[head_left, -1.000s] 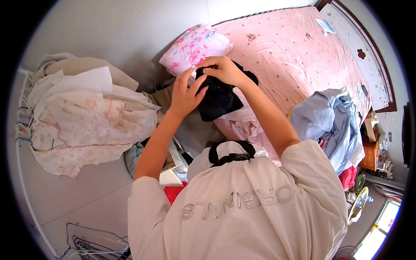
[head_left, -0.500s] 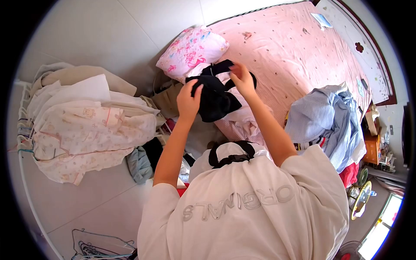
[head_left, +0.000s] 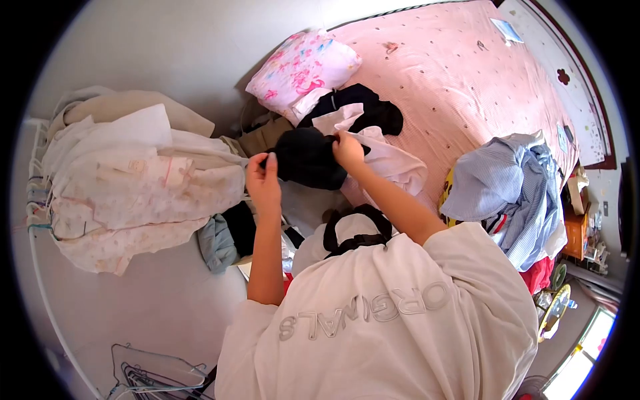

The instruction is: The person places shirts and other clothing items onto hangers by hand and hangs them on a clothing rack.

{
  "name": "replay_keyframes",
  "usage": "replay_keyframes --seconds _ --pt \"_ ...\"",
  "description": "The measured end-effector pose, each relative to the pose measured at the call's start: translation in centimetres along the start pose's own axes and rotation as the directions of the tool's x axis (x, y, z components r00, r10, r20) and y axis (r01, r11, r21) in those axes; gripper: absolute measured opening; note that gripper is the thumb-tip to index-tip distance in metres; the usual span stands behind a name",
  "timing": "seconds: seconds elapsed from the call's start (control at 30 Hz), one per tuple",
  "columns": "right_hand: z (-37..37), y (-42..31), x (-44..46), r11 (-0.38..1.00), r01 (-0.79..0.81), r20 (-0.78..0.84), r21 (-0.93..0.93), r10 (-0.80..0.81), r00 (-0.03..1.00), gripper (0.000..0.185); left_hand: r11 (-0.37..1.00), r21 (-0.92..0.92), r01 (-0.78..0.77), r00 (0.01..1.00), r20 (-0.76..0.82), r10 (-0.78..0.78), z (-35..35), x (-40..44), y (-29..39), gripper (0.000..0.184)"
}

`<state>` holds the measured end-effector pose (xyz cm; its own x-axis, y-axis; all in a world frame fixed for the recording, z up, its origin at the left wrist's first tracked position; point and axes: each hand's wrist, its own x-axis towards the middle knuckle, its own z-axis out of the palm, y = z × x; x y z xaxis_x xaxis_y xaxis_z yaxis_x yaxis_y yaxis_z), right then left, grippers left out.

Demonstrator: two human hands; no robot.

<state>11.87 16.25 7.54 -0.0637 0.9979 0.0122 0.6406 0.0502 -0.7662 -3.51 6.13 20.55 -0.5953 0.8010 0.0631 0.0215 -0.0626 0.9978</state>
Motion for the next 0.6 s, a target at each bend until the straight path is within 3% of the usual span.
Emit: replay_keyframes --seconds 0.07,0.17,0.27,0.3,0.37,0.4,0.53,0.6 --pt "0.2 0.4 0.0 0.997 0.083 0.005 -0.005 -0.083 0.997 0.019 0.994 -0.068 0.085 0.994 -0.066 -0.089 -1.8 -0.1 0.7 0.015" --pt "0.4 -0.2 -0.1 0.988 0.144 0.04 0.053 -0.146 0.988 0.022 0.994 -0.094 0.051 0.998 -0.039 -0.055 -3.0 -0.8 1.4 0.019" --pt "1.1 -1.5 0.7 0.95 0.011 -0.054 0.313 0.006 0.999 0.025 0.992 -0.083 -0.092 0.993 -0.083 0.085 -4.5 -0.5 -0.8 0.027" --pt "1.3 -1.9 0.9 0.874 0.039 -0.11 0.485 0.017 0.994 0.023 0.987 0.101 -0.125 0.985 -0.107 0.136 -5.4 -0.3 -1.7 0.029" --pt "0.6 -2.9 1.3 0.843 0.168 -0.109 0.511 -0.131 0.985 0.022 0.875 0.454 -0.169 0.962 -0.117 0.246 -7.1 0.2 -3.1 0.032" --pt "-0.2 -3.7 1.4 0.82 0.231 -0.111 0.523 -0.204 0.973 0.021 0.841 0.523 -0.138 0.964 -0.122 0.235 -7.2 0.2 -2.9 0.034" --pt "-5.7 -7.9 0.6 0.884 0.431 0.224 0.179 -0.464 0.857 0.027 0.64 0.768 0.01 0.972 -0.156 0.173 -7.7 0.3 -1.6 0.035" --pt "-6.5 -8.6 0.5 0.866 0.484 0.279 0.129 -0.5 0.82 0.032 0.547 0.836 0.052 0.971 -0.171 0.169 -8.3 0.6 -1.9 0.035"
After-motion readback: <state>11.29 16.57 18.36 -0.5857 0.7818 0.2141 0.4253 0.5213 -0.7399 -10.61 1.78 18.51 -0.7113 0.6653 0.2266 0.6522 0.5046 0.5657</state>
